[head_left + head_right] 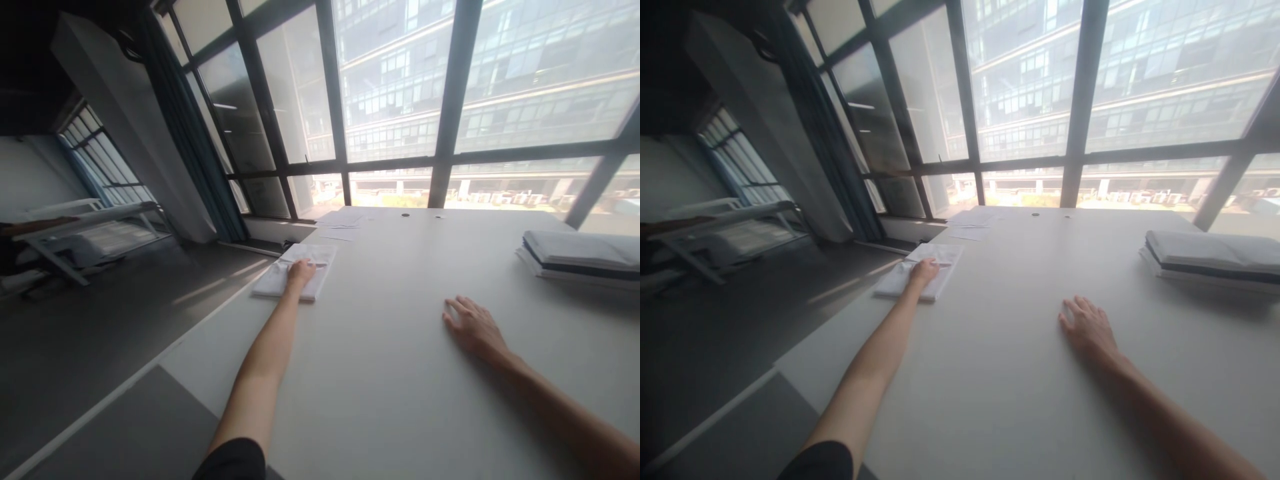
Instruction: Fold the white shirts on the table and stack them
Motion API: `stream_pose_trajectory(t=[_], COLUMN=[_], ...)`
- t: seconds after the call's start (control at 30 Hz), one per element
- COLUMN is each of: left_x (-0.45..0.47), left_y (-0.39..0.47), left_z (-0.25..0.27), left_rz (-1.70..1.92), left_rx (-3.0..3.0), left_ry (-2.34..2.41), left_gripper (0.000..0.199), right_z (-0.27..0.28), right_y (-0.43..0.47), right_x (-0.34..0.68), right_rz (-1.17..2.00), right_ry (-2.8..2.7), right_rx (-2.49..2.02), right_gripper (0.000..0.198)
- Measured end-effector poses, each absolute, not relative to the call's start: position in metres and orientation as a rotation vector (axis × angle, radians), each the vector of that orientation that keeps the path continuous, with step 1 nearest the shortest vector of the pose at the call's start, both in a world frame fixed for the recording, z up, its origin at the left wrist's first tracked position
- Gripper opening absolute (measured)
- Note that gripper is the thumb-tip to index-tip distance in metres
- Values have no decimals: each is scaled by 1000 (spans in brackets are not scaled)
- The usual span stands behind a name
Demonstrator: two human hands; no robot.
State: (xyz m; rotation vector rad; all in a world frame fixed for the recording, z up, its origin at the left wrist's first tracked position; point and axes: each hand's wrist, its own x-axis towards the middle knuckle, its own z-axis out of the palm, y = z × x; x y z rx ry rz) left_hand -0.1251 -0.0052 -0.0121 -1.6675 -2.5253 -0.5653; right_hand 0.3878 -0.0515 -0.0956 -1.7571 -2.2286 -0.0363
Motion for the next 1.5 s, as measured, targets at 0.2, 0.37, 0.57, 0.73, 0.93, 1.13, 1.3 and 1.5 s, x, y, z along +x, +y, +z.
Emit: stream_pose_trajectory(t=[0.2, 0.37, 0.57, 0.73, 0.93, 1.13, 1.3, 1.5], left_x=[-123, -117, -91, -29, 76, 116, 69, -26], left_y=[-3, -4, -7, -16, -40, -55, -32, -8], left_z=[-26, -22, -16, -25, -58, -58, 5, 40], left_rz=[-376, -315, -251, -242, -351, -463, -539, -570], left_rx=[-1706, -1745, -1836, -1925, -2163, -2449, -2652, -2862], left_ry=[-2559, -2549, -2524, -2423, -2241, -2102, -2062, -2179], left_gripper=[46, 47, 45, 49, 62, 66, 52, 50], right_z=[-93, -90, -91, -88, -74, -69, -67, -68], right_y=[-53, -55, -55, -56, -62, -59, -60, -60], right_x=[387, 385, 384, 381, 375, 374, 375, 375], right_rz=[-34, -33, -5, 38, 117, 219, 222, 239], right_ry=[-2233, -2246, -2228, -2216, -2192, -2069, -2060, -2077], right_rx=[-1759, -1753, -1765, -1762, -1796, -1796, -1744, -1745], right_gripper=[53, 53, 52, 50, 49, 59, 58, 55])
